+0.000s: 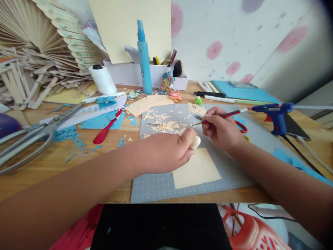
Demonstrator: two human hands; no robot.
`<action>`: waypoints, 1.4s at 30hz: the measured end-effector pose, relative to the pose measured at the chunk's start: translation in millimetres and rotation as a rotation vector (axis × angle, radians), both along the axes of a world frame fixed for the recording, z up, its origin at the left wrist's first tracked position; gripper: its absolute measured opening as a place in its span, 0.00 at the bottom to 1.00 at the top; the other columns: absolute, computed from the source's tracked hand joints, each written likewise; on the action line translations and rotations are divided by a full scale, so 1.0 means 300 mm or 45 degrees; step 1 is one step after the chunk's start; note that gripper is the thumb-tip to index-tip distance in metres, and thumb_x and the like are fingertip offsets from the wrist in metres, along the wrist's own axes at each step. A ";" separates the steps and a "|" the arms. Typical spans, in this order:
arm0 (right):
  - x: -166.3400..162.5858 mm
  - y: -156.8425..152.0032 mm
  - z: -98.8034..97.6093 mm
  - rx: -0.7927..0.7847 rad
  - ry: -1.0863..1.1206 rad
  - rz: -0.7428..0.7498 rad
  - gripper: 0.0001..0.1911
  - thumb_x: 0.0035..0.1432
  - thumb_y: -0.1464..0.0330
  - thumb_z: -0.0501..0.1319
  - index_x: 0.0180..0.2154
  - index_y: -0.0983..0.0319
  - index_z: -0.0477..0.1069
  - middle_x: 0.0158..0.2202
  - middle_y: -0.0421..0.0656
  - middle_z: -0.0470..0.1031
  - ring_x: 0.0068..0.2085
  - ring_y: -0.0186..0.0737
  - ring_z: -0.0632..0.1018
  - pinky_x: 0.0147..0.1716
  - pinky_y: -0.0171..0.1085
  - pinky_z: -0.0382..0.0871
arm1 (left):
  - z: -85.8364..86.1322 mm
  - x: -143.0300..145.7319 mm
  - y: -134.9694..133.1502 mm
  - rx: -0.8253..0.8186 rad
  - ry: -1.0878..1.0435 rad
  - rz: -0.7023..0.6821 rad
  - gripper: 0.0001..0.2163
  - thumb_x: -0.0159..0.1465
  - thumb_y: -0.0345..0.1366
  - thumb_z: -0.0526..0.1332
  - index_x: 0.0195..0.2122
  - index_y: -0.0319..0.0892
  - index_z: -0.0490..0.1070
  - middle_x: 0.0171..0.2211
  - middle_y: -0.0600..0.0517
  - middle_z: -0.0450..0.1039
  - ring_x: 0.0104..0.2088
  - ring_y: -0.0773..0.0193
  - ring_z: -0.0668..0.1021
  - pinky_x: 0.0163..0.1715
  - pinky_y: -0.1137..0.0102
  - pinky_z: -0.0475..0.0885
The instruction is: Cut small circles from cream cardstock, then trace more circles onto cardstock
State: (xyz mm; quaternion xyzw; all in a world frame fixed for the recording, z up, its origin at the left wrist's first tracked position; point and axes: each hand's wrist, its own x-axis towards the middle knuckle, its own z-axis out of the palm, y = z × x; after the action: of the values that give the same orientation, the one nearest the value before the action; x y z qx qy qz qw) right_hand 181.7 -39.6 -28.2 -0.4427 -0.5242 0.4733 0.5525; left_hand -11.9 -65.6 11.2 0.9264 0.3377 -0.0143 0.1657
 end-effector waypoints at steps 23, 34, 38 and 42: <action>-0.008 0.037 -0.067 0.028 0.092 0.046 0.12 0.54 0.64 0.62 0.25 0.61 0.61 0.15 0.28 0.59 0.15 0.26 0.60 0.14 0.28 0.50 | 0.072 0.071 0.014 0.008 0.039 -0.017 0.10 0.65 0.40 0.43 0.42 0.41 0.55 0.31 0.47 0.72 0.29 0.54 0.76 0.27 0.63 0.67; 0.000 0.024 -0.047 0.048 -0.058 0.105 0.10 0.50 0.63 0.61 0.24 0.59 0.63 0.12 0.29 0.59 0.15 0.28 0.58 0.15 0.30 0.49 | 0.023 0.089 0.019 0.010 0.091 0.013 0.09 0.64 0.39 0.43 0.42 0.43 0.53 0.31 0.48 0.73 0.30 0.56 0.76 0.28 0.63 0.68; 0.005 0.005 -0.034 0.078 -0.146 0.112 0.09 0.51 0.64 0.60 0.24 0.60 0.63 0.14 0.30 0.60 0.17 0.29 0.59 0.17 0.31 0.51 | 0.024 0.092 0.018 -0.037 0.058 -0.008 0.07 0.64 0.39 0.43 0.40 0.44 0.52 0.32 0.48 0.73 0.31 0.57 0.76 0.29 0.64 0.68; 0.040 -0.047 -0.022 0.116 -0.188 0.122 0.08 0.53 0.64 0.57 0.26 0.59 0.60 0.16 0.30 0.59 0.17 0.29 0.60 0.17 0.31 0.52 | 0.023 0.089 0.012 -0.030 0.056 0.004 0.07 0.65 0.39 0.43 0.40 0.44 0.52 0.30 0.48 0.72 0.29 0.57 0.75 0.27 0.65 0.68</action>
State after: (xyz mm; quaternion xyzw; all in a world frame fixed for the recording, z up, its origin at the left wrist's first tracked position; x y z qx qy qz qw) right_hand 193.9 -53.8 -34.9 -0.4253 -0.6051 0.4408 0.5086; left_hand 14.7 -62.1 18.3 0.9233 0.3427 -0.0383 0.1693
